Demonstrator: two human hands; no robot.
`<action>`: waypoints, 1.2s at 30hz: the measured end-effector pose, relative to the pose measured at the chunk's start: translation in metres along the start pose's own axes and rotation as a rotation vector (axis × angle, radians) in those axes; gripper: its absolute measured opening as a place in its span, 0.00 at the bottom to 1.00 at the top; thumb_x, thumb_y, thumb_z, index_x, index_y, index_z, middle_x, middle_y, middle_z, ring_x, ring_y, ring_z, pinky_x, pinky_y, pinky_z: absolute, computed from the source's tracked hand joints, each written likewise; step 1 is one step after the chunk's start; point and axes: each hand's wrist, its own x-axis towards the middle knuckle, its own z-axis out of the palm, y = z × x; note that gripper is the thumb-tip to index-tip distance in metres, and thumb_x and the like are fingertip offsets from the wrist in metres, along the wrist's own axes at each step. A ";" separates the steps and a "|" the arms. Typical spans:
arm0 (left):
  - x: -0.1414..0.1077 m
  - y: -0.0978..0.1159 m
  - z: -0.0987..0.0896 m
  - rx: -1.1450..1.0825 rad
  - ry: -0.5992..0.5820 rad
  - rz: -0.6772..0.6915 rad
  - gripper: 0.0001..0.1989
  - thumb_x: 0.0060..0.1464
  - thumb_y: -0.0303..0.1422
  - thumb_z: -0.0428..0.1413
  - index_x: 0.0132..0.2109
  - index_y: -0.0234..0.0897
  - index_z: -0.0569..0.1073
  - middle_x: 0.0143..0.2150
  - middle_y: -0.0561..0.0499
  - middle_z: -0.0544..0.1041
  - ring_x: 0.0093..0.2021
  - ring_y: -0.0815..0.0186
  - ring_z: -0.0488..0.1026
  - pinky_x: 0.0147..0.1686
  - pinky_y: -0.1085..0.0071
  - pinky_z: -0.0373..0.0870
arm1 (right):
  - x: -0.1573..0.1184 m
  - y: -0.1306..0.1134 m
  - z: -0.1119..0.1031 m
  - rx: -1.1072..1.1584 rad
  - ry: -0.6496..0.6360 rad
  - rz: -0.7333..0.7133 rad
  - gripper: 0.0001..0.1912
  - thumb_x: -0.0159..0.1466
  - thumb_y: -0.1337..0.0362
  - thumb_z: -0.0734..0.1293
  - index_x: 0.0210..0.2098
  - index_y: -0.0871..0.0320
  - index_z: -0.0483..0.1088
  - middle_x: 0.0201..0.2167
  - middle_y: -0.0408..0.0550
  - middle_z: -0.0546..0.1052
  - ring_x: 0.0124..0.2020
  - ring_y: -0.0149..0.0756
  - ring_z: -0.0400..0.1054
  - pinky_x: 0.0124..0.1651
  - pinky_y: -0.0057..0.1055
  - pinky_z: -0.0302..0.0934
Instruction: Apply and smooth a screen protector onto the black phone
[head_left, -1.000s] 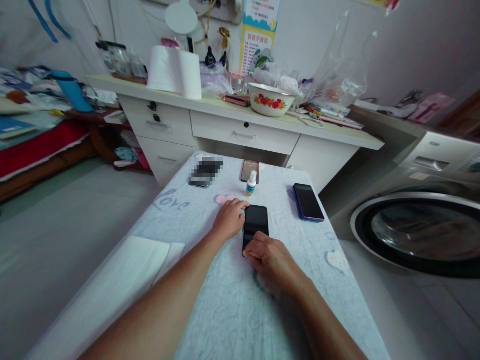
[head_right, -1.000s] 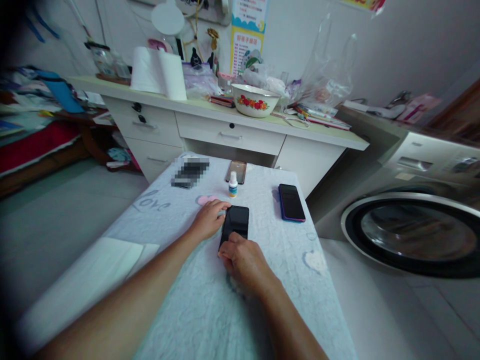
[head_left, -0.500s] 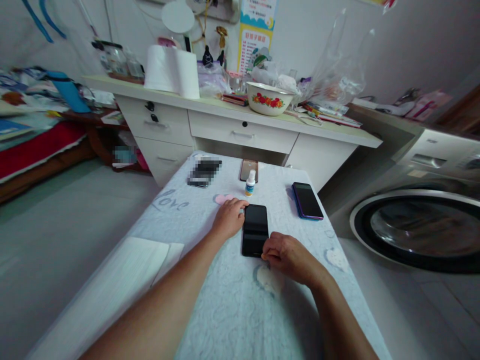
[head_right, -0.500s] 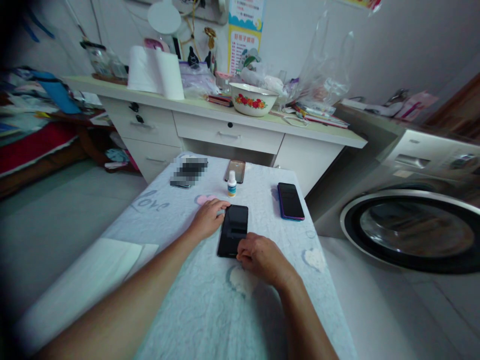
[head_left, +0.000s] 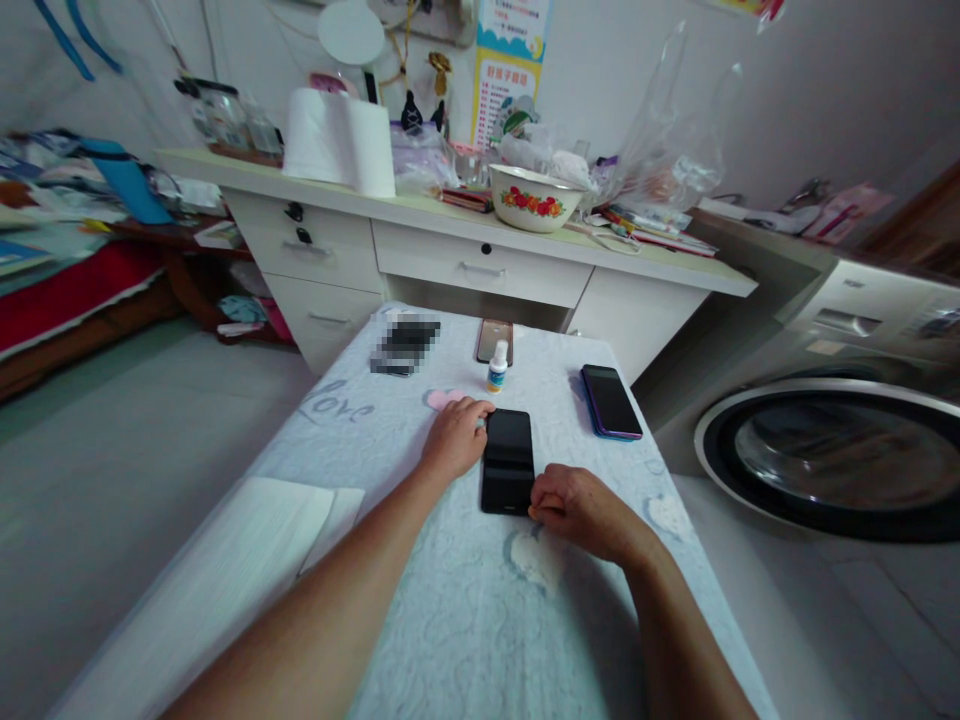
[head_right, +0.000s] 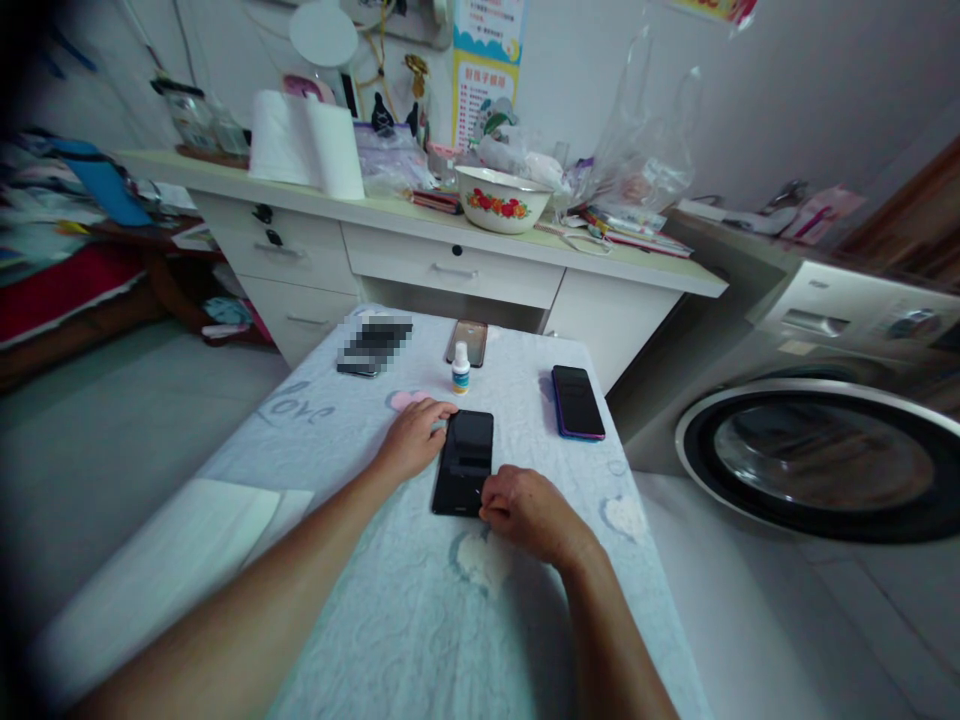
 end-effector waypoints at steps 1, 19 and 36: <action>0.000 0.000 0.000 0.001 0.000 0.000 0.19 0.47 0.21 0.50 0.46 0.39 0.71 0.43 0.48 0.75 0.46 0.61 0.69 0.50 0.64 0.64 | 0.001 -0.001 0.001 0.001 0.003 -0.005 0.05 0.59 0.72 0.65 0.29 0.58 0.72 0.30 0.44 0.73 0.29 0.29 0.65 0.34 0.24 0.57; -0.001 0.000 0.000 -0.009 -0.003 -0.007 0.20 0.47 0.21 0.50 0.47 0.39 0.72 0.44 0.48 0.74 0.47 0.61 0.69 0.50 0.64 0.64 | 0.016 -0.027 0.033 -0.013 0.093 -0.066 0.08 0.62 0.71 0.62 0.31 0.56 0.70 0.31 0.43 0.67 0.31 0.28 0.64 0.34 0.23 0.55; 0.002 0.000 -0.002 -0.045 -0.015 -0.007 0.19 0.47 0.21 0.49 0.46 0.38 0.72 0.44 0.48 0.74 0.45 0.63 0.70 0.49 0.66 0.66 | 0.035 -0.033 0.040 -0.110 0.220 0.060 0.10 0.64 0.70 0.60 0.31 0.56 0.72 0.32 0.45 0.68 0.28 0.28 0.63 0.31 0.24 0.54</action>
